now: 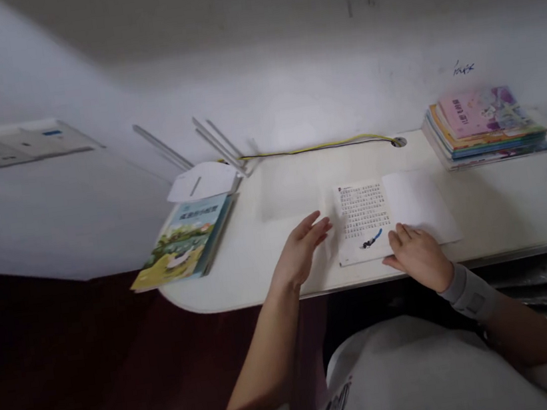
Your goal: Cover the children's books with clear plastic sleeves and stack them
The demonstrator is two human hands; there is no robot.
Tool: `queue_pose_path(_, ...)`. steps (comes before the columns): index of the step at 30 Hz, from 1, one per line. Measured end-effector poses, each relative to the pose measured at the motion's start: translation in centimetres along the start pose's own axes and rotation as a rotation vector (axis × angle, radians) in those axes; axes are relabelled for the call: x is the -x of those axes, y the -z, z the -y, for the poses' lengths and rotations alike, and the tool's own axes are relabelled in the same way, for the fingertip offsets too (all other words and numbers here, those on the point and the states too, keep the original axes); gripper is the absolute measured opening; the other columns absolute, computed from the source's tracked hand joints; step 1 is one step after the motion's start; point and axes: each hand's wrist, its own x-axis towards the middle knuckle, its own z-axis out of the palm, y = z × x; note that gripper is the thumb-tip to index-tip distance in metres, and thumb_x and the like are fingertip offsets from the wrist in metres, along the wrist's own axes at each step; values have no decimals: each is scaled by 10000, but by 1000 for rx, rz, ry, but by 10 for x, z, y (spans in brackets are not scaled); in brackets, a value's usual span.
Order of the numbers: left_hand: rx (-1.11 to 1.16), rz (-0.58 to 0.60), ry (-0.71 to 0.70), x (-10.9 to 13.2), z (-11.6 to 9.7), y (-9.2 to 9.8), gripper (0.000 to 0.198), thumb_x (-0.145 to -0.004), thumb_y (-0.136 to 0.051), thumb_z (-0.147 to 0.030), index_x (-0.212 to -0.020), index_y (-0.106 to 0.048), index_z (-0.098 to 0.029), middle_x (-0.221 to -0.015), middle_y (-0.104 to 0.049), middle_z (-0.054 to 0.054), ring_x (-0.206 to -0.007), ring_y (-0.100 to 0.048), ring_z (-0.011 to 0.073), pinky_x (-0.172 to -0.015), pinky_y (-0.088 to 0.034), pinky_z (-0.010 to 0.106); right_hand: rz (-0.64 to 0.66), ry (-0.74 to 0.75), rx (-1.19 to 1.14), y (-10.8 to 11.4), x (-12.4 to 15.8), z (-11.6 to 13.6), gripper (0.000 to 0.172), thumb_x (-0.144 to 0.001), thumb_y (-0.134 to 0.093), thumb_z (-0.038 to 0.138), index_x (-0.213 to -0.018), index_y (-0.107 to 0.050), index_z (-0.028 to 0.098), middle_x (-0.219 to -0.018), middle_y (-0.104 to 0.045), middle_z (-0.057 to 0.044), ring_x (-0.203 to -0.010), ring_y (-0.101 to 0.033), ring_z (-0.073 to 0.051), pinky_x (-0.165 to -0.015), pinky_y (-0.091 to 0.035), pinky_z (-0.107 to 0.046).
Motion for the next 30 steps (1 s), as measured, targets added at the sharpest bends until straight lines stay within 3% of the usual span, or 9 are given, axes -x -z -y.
queue_pose_path(3,204,69,94,-2,-2,0,514,-827,-580,-392,-1266,-540,-127,-1280,-613,165,-1197,-577,257,-1032,-448,405,-22,30,9,-2,1,-5,463,-863,-610,406,-1125,-621,24,-1177,-625,-284,-1044,-634,-325,-850,-506,-405)
queue_pose_path(10,195,183,169,-7,1,3,412,-899,-492,-453,-1168,-560,-147,-1232,-632,195,-1174,-592,261,-982,-486,441,-111,42,8,-14,7,-7,415,-887,-573,354,-1157,-600,40,-1195,-617,-289,-1096,-615,-334,-894,-498,-441)
queue_pose_path(16,372,172,319,-11,-5,3,249,-867,-530,-399,-922,-600,-167,-1095,-684,142,-1015,-653,226,-899,-515,383,-128,63,19,-12,7,-8,426,-872,-594,375,-1123,-620,31,-1178,-632,-279,-1063,-633,-314,-886,-510,-406)
queue_pose_path(19,328,158,333,-16,-9,3,248,-823,-589,-401,-851,-622,-156,-1070,-684,127,-922,-659,206,-778,-526,334,-139,56,-53,-10,8,-12,448,-887,-565,412,-1124,-616,36,-1177,-630,-280,-1082,-625,-318,-905,-506,-416)
queue_pose_path(23,154,219,147,-14,-23,-17,453,-829,-544,-544,-963,-667,-130,-1073,-694,138,-941,-654,229,-789,-506,354,-156,28,-289,-9,9,-24,535,-912,-492,493,-1276,-536,103,-1153,-669,-195,-1061,-645,-287,-872,-534,-402)
queue_pose_path(26,-9,348,-141,-4,-38,-51,653,-892,-341,-639,-1185,-623,-128,-1233,-639,158,-1116,-599,268,-935,-463,418,-176,1,-655,-7,11,-45,607,-972,-321,499,-1476,-279,164,-1230,-642,-159,-1027,-668,-239,-823,-559,-375)
queue_pose_path(28,-212,419,-394,1,-45,-78,678,-921,-261,-627,-1343,-514,-161,-1402,-515,144,-1281,-481,276,-1042,-390,448,-239,-64,-900,-5,14,-65,611,-993,-148,487,-1523,-89,189,-1319,-579,-172,-1036,-666,-213,-798,-568,-364)
queue_pose_path(30,-522,441,-591,2,-45,-101,662,-922,-291,-619,-1433,-404,-213,-1511,-376,118,-1409,-295,306,-1121,-260,525,-318,-178,-1039,-4,20,-89,599,-984,-22,475,-1525,-9,218,-1363,-541,-171,-1032,-667,-202,-777,-575,-374)
